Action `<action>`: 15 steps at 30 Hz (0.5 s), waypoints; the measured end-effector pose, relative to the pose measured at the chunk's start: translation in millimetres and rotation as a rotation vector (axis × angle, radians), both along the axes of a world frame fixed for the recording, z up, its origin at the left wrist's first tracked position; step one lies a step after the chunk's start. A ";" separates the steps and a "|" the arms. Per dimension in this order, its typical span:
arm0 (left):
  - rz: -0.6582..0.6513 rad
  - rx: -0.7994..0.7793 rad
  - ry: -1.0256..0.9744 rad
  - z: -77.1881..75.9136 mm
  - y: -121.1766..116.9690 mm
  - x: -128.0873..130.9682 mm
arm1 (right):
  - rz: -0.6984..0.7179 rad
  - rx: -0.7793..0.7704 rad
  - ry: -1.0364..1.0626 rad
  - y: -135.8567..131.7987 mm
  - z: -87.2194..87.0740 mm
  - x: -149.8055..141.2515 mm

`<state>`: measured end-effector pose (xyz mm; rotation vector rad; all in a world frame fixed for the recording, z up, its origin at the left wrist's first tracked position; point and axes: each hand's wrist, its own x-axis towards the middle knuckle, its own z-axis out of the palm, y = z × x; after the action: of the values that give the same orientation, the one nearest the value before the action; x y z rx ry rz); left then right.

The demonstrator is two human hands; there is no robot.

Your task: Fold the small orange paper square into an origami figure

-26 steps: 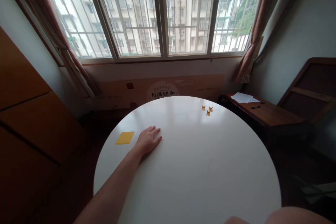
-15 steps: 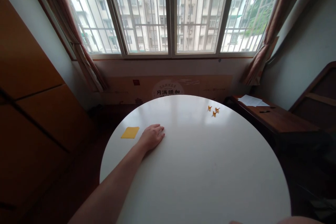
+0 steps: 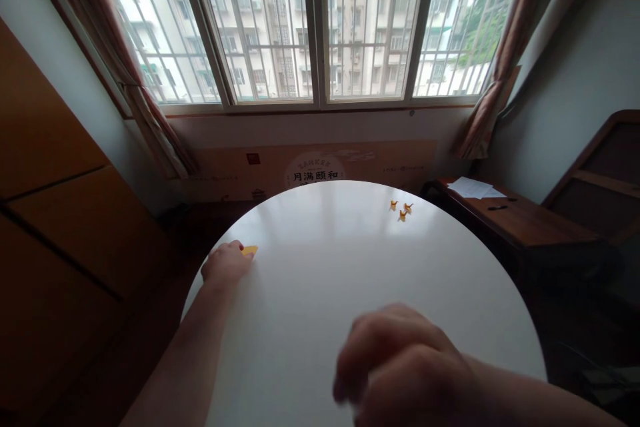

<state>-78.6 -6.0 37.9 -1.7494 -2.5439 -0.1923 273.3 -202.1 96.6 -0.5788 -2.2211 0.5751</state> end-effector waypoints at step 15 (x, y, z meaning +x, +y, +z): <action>0.013 -0.104 0.037 5.9 2.1 11.6 | -0.183 0.001 0.031 101.0 -83.9 -23.3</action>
<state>-67.1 -3.9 43.8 -1.7524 -2.5828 -0.0270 250.0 -101.1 12.7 -0.7578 -2.1117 0.4845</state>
